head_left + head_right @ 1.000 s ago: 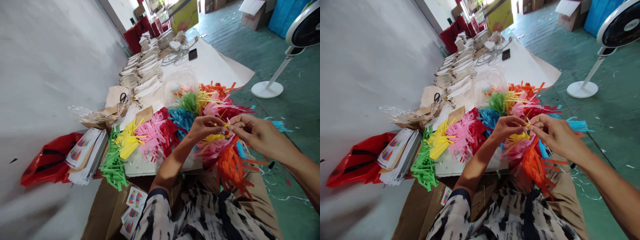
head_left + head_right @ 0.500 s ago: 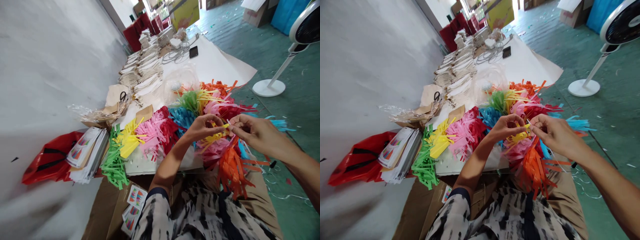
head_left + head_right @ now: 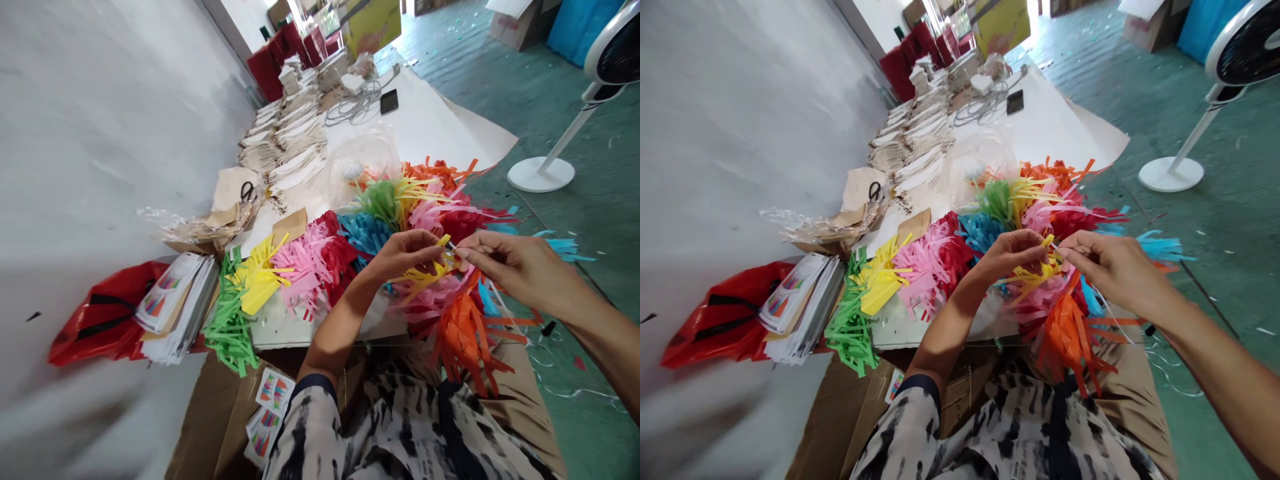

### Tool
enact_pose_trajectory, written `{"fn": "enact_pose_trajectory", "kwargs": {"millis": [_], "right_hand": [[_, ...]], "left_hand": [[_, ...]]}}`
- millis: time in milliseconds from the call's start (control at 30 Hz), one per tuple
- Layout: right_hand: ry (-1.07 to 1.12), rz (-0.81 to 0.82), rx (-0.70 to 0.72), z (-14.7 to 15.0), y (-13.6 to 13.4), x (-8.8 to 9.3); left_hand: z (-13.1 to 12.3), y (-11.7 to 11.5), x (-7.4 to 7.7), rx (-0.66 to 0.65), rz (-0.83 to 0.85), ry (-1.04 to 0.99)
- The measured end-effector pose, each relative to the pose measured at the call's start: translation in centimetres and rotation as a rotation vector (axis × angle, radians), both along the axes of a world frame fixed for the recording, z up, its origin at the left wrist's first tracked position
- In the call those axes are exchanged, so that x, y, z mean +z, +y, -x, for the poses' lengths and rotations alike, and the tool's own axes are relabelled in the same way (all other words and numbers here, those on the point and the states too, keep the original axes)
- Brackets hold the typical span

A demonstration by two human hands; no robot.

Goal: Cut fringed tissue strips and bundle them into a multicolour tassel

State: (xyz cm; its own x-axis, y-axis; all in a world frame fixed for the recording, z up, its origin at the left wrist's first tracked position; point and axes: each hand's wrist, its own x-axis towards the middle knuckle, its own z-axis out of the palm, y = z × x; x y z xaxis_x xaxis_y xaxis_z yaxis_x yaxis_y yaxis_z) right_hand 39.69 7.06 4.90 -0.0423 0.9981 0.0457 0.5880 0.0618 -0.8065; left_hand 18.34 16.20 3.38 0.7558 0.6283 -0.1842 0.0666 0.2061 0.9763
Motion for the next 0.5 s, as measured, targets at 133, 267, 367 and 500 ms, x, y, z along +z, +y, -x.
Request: {"fn": "enact_pose_trajectory", "kwargs": {"millis": [133,267,367,500], "right_hand": [[-0.019,0.010,0.004,0.01,0.10,-0.49],[-0.029,0.022,0.008,0.21,0.26,-0.52],[-0.046,0.051,0.020,0.19,0.33,-0.56],[-0.067,0.060,0.038,-0.01,0.38,-0.68]], "left_hand": [[0.17,0.25,0.03,0.040,0.036,-0.039],[0.07,0.30,-0.37,0.060,0.057,-0.055],[-0.03,0.29,-0.73,0.088,0.052,-0.078],[-0.04,0.23,-0.78,0.090,0.033,-0.088]]}}
